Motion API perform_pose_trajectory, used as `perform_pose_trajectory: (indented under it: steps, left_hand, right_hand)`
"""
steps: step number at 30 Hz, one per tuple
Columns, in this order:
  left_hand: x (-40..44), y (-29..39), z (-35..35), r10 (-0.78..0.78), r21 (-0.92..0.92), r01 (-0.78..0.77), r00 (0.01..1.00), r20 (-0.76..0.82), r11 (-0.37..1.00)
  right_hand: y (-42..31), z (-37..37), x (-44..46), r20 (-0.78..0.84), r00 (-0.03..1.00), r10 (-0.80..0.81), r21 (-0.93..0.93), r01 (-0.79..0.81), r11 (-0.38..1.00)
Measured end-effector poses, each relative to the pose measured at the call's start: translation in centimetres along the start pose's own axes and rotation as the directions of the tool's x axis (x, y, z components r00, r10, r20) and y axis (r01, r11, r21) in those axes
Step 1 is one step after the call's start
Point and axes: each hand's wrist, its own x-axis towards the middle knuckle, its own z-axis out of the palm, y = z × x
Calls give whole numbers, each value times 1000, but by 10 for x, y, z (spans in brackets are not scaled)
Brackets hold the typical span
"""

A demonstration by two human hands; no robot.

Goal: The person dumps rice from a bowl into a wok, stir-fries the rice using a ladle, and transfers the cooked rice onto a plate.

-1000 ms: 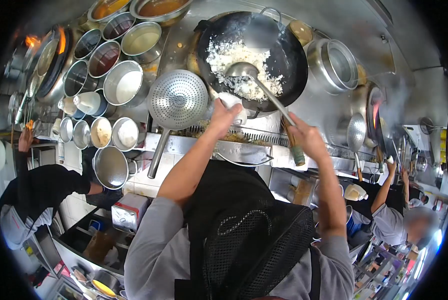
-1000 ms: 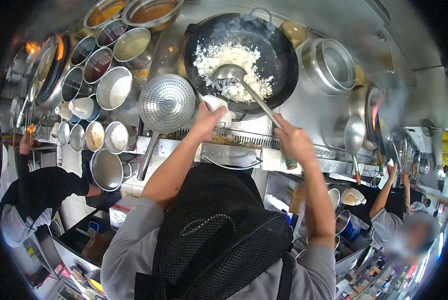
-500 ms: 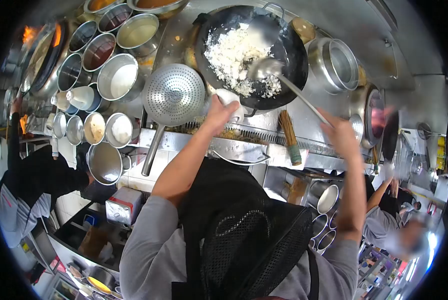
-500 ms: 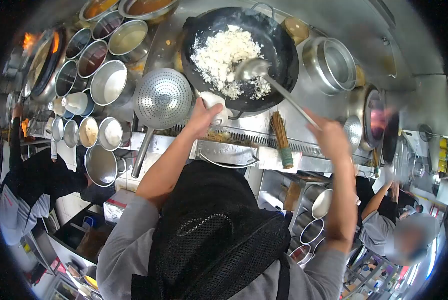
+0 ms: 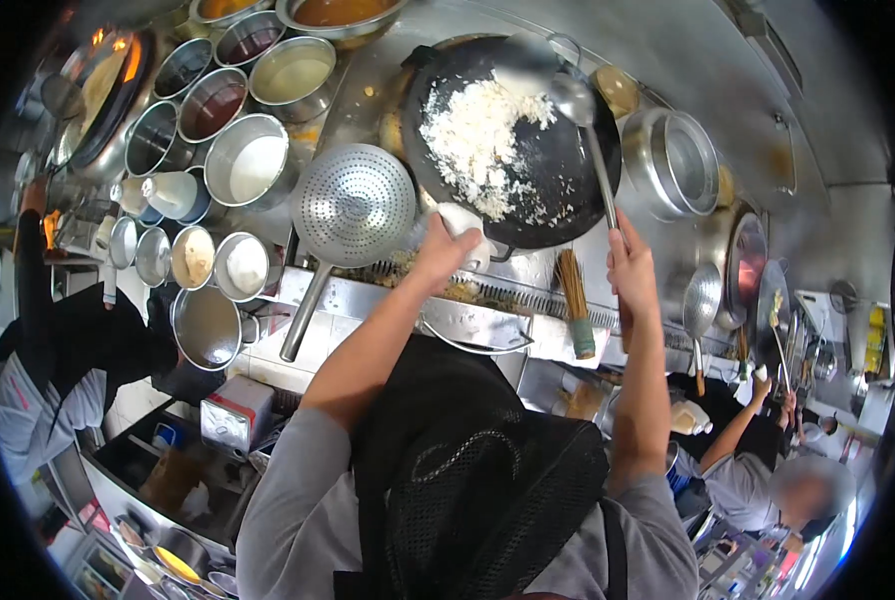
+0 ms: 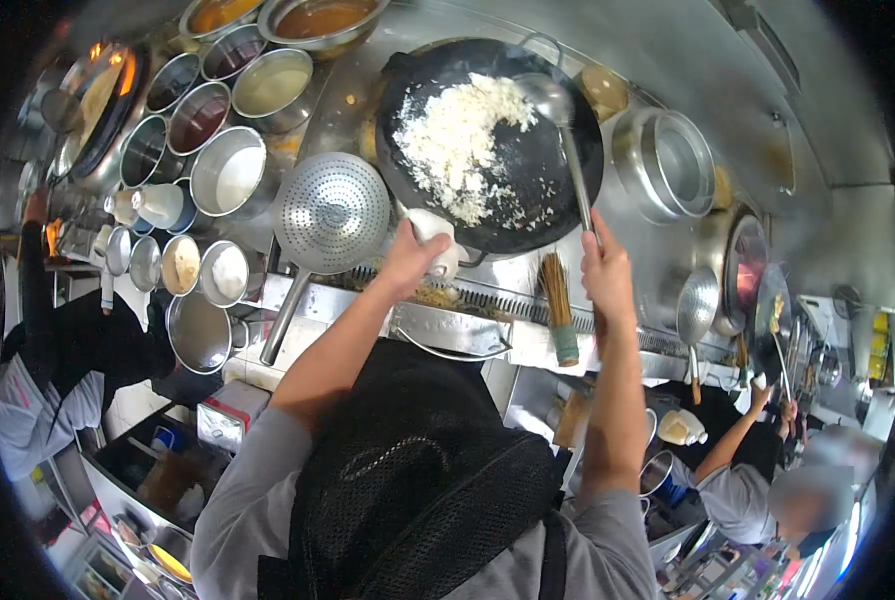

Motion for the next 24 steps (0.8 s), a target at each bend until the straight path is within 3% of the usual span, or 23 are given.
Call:
perform_pose_trajectory:
  steps: [2,4,6,7,8,11,12,13,15,16,18,19,20,22,24]
  left_hand:
    - [4,-5,-2,2,45,-1,1000,-19,999]
    - [5,-4,1,-13,36,14,1000,-24,999]
    - [4,2,2,5,37,-5,1000,3,999]
    - [0,5,1,-6,-10,6,1000,13,1000]
    - [-4,6,0,-19,-59,21,1000,19,998]
    - [-7,0,-4,8,-100,-4,999,44,995]
    - [-9,-4,-4,27,-124,-19,998,62,992]
    - [-10,-5,-5,19,-123,-12,998,61,992]
    - [-9,0,-5,23,-126,-12,996,85,992]
    - [-9,1,-5,23,-121,-12,996,87,993]
    - [-8,2,-6,18,-117,-7,996,89,993]
    - [-9,2,-6,14,-115,-4,996,91,993]
    - [-9,2,-6,20,-112,-11,996,83,994]
    - [-11,4,-4,31,-116,-22,997,76,993]
    - [-15,8,-3,43,-136,-33,997,69,990]
  right_hand:
    - [22,42,22,-321,901,-293,-297,197,934]
    - [24,99,35,-314,907,-281,-319,178,931]
    - [27,118,19,-147,897,-416,-432,320,843]
    - [-5,98,-5,40,996,-77,-106,81,991]
    - [-25,76,-22,42,996,-78,-104,82,991]
    - [-36,38,-28,187,976,114,138,-142,980]
    - [-26,46,-9,-50,995,-81,-17,80,997]
    - [-15,56,10,-246,920,-304,-213,254,943]
    - [1,88,54,-310,878,-365,-331,261,907]
    - [-18,101,46,-186,979,-81,-94,64,993]
    - [-52,105,9,33,999,-31,-88,34,996]
    - [10,119,18,-55,875,-481,-220,459,861]
    - [20,106,4,-56,875,-480,-221,458,861]
    - [37,79,-33,98,882,-461,-402,459,792]
    - [52,35,-46,147,869,-473,-542,471,696]
